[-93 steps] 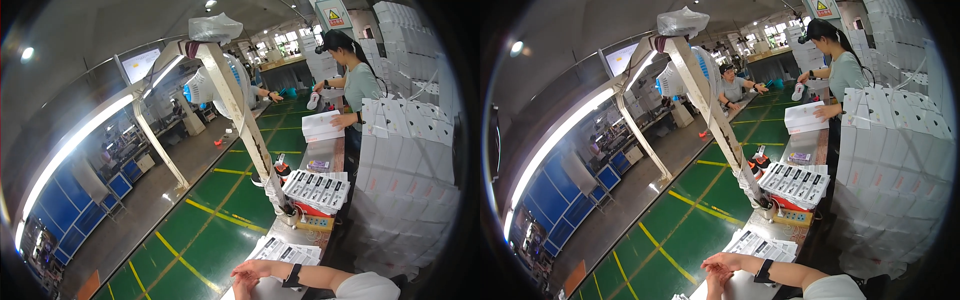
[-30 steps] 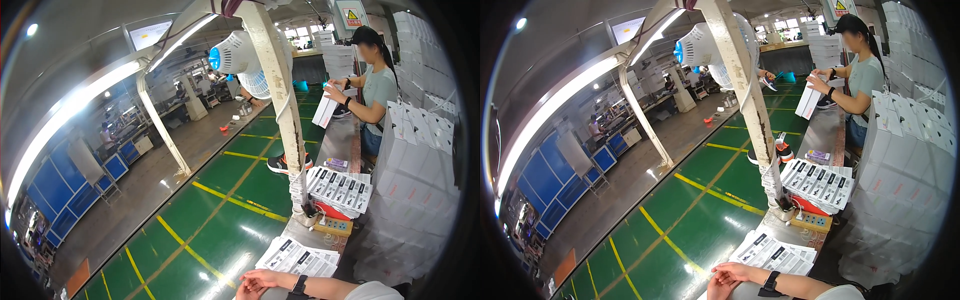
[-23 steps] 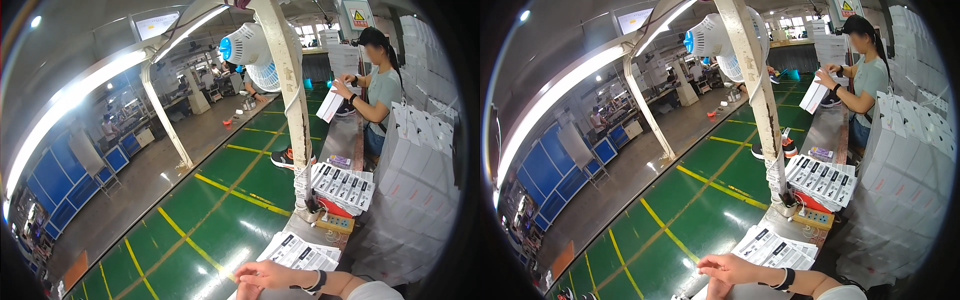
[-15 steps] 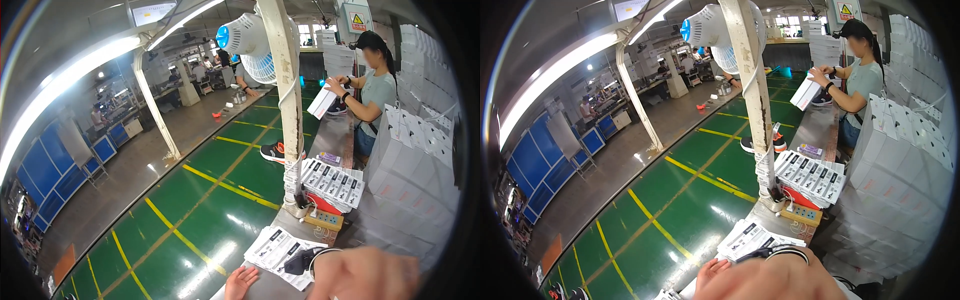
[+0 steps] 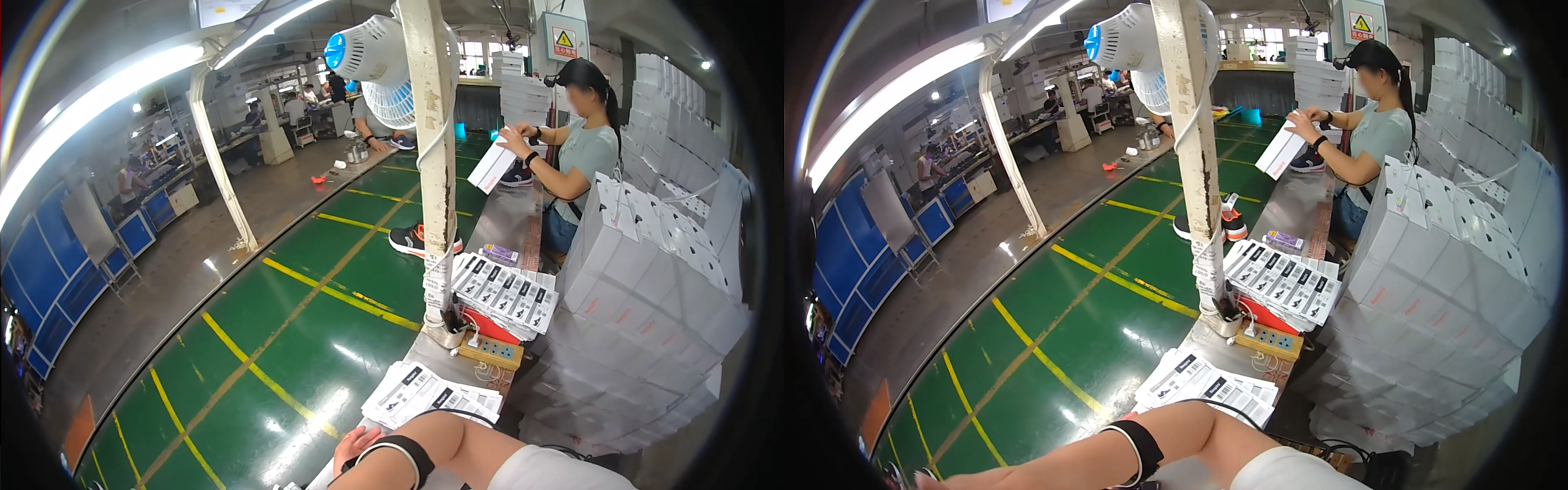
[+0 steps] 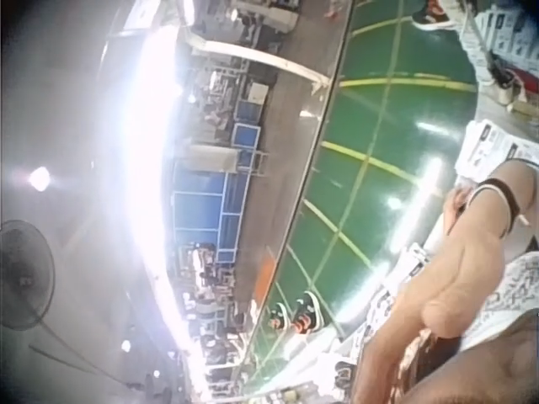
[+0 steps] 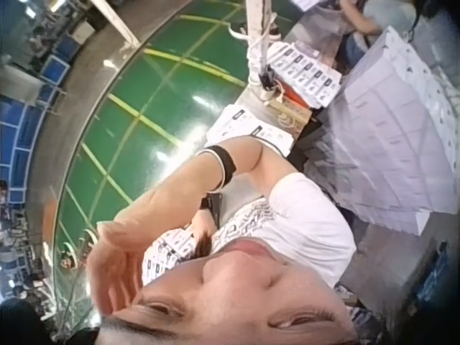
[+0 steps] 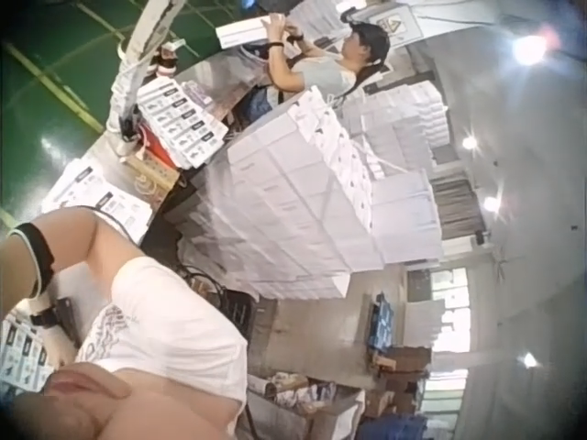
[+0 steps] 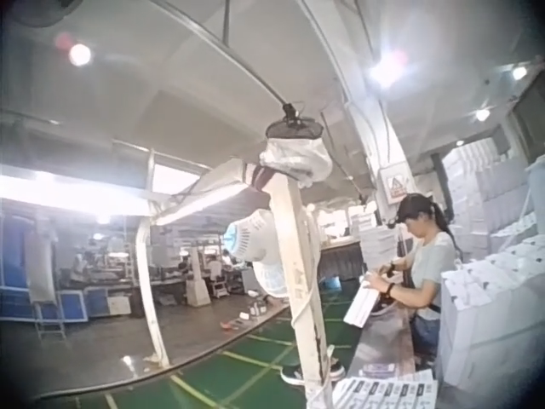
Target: Checking the quality of manufactured shoes and sorting associated labels.
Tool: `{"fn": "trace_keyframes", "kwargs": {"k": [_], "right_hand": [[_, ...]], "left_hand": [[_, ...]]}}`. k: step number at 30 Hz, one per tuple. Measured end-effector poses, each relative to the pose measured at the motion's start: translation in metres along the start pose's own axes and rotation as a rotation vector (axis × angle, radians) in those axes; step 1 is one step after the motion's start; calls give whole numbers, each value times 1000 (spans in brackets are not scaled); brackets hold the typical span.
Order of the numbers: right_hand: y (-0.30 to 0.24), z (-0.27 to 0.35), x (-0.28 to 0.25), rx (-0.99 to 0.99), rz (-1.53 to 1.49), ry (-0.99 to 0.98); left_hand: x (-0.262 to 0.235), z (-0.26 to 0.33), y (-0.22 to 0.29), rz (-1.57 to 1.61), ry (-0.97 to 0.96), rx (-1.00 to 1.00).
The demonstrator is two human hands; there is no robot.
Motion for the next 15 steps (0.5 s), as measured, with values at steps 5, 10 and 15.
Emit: {"fn": "trace_keyframes", "kwargs": {"k": [5, 10, 15], "right_hand": [[87, 101, -90, 392, 91, 306], [86, 186, -200, 469, -45, 646], [105, 302, -264, 183, -344, 1197]], "left_hand": [[4, -2, -4, -68, -50, -36], [13, 2, 11, 176, -119, 89], [17, 3, 21, 340, -125, 213]]}}
Point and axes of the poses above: each hand's wrist, its own z-axis away from the middle knuckle, its own x-axis out of the palm, y = z × x, the point moved 7 cm from there along -z, towards the middle knuckle, and after that the axes turned 8 degrees about z, right-handed, at the moved point
